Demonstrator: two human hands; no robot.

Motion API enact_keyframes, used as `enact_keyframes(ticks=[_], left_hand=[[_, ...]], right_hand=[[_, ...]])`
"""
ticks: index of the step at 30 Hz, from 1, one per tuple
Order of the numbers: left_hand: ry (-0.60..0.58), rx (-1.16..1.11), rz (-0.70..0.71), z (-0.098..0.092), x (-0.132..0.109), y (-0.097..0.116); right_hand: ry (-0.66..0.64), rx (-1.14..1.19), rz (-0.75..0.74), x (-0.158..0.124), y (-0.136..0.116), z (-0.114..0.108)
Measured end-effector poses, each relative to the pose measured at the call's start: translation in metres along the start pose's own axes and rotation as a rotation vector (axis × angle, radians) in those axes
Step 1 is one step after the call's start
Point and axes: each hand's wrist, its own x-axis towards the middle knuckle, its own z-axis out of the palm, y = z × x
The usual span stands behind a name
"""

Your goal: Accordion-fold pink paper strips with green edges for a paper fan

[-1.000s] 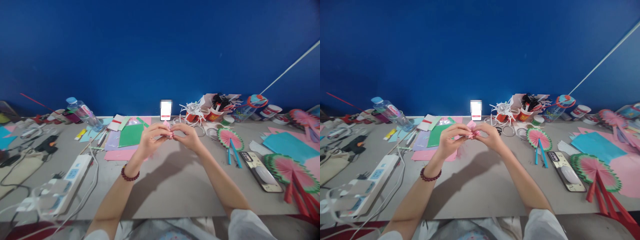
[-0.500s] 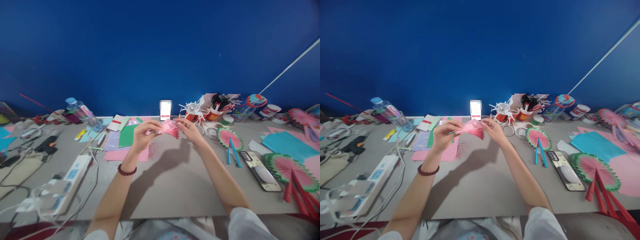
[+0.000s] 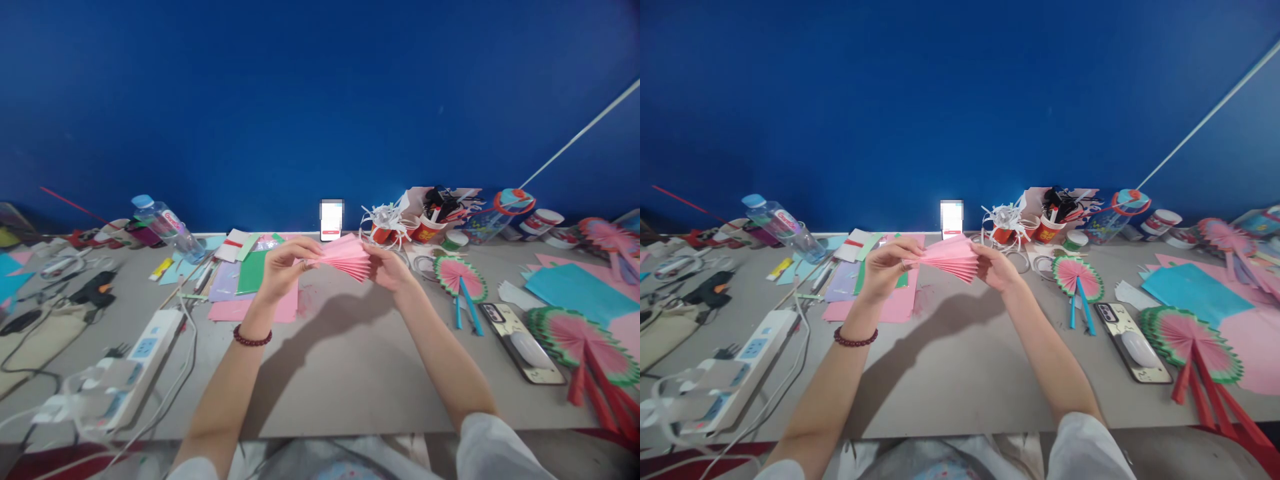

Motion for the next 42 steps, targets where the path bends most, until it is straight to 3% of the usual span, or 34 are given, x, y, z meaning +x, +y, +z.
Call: enact_keyframes(ticks=[6, 9, 13, 16, 18, 21, 26, 34, 39, 42], left_hand=[[0.09, -0.005, 0.004, 0.002, 0.0, 0.002], [0.163, 0.029, 0.026, 0.0, 0.0, 0.003], [0.194, 0.183, 0.042, -0.001, -0.001, 0.007], [0.147, 0.347, 0.056, 0.005, -0.002, 0.012], [0.1, 0.41, 0.083, 0.011, -0.003, 0.016], [0.062, 0.444, 0.122, 0.021, -0.004, 0.021], [0.053, 0.41, 0.159, 0.03, -0.007, 0.024], [0.038, 0.358, 0.174, 0.032, -0.009, 0.023], [-0.014, 0.359, 0.168, 0.032, -0.008, 0.028], [-0.035, 0.36, 0.182, 0.031, -0.008, 0.029]], right_hand=[[-0.026, -0.089, -0.165, 0.001, 0.004, 0.0], [-0.037, -0.271, -0.268, 0.003, 0.004, 0.0], [0.054, -0.693, -0.596, -0.001, 0.001, 0.003], [-0.022, -0.932, -0.899, -0.014, 0.0, 0.015], [-0.094, -1.03, -1.011, -0.024, 0.003, 0.026], [-0.059, -1.08, -1.125, -0.032, 0.01, 0.038], [0.038, -1.035, -1.225, -0.03, 0.016, 0.041], [0.024, -0.996, -1.261, -0.031, 0.015, 0.041], [0.081, -0.991, -1.227, -0.032, 0.015, 0.04], [0.062, -0.995, -1.29, -0.031, 0.015, 0.04]])
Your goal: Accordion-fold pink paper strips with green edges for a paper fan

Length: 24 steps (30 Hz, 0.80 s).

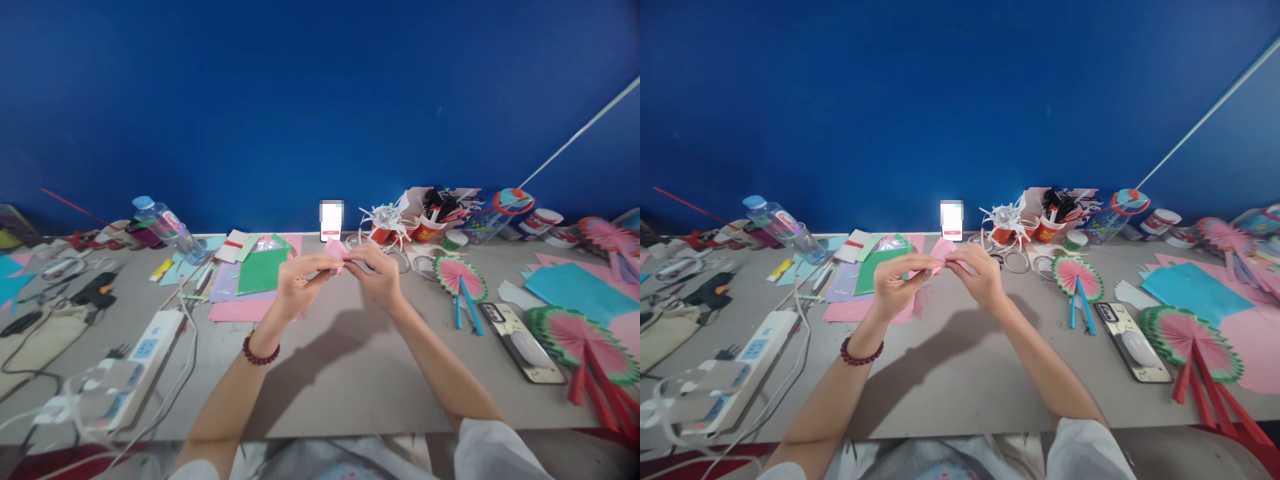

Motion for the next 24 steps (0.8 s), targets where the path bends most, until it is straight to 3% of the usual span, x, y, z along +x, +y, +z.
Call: enact_keyframes(ticks=[6, 15, 24], left_hand=[[-0.015, 0.012, 0.012, 0.003, -0.003, -0.002], [-0.021, 0.066, 0.077, 0.011, -0.006, -0.001], [-0.03, 0.065, -0.041, 0.011, -0.005, 0.003]], right_hand=[[0.015, -0.002, -0.063, -0.001, 0.004, 0.002], [-0.017, 0.087, 0.027, -0.003, 0.009, 0.006], [-0.053, 0.119, 0.071, -0.006, 0.014, 0.011]])
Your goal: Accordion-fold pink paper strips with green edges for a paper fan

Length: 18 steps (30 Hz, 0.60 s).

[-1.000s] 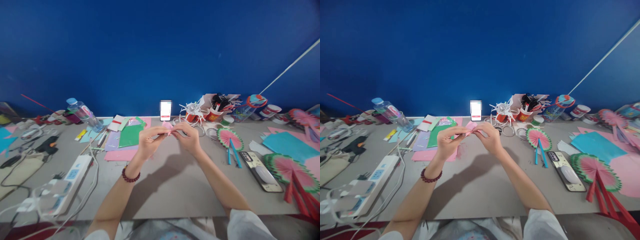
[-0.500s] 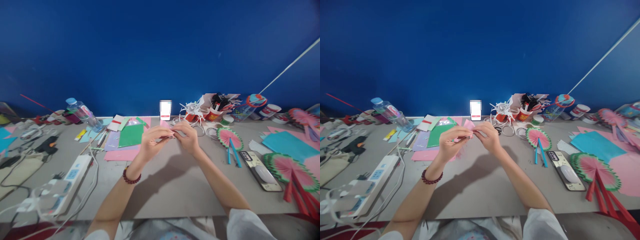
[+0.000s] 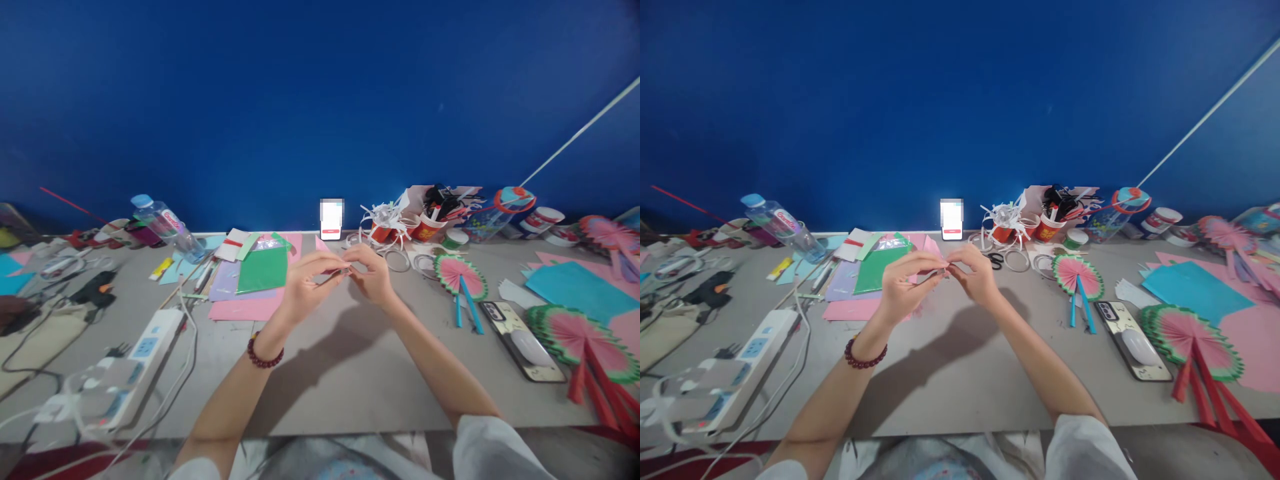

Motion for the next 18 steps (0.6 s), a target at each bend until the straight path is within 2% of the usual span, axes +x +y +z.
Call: enact_keyframes(ticks=[12, 18], left_hand=[[-0.031, 0.046, 0.086, -0.001, 0.0, 0.0], [-0.064, 0.167, 0.113, -0.013, 0.005, 0.0]], right_hand=[[-0.033, -0.004, -0.031, -0.001, -0.002, 0.002], [-0.011, -0.127, -0.082, 0.002, -0.002, -0.003]])
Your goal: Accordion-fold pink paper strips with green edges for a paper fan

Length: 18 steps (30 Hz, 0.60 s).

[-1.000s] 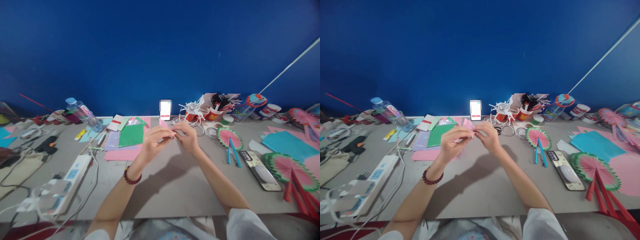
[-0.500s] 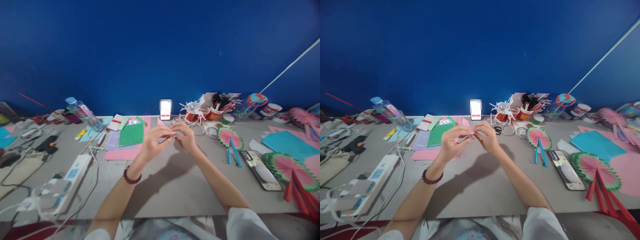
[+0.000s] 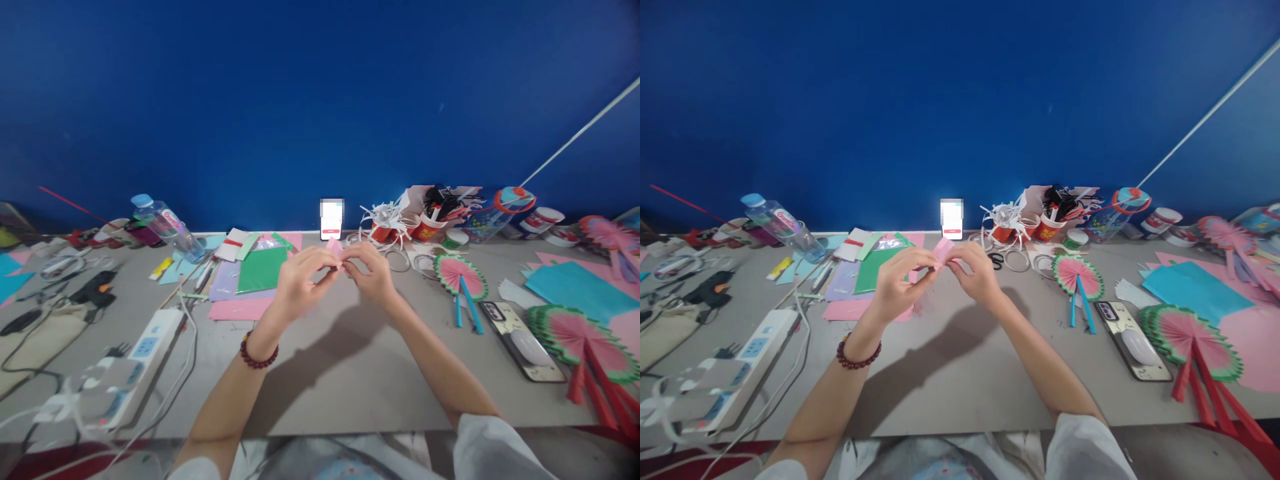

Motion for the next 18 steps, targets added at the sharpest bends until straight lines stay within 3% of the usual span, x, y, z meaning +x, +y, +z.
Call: enact_keyframes(ticks=[5, 10, 18], left_hand=[[-0.04, 0.11, -0.028, -0.009, 0.001, -0.006], [-0.09, 0.203, -0.037, -0.007, -0.001, -0.012], [0.026, 0.366, 0.106, -0.003, -0.002, -0.018]], right_hand=[[-0.008, -0.187, -0.082, 0.004, -0.002, -0.01], [-0.043, -0.378, -0.167, 0.005, -0.008, -0.015], [-0.064, -0.375, -0.143, 0.009, -0.005, -0.025]])
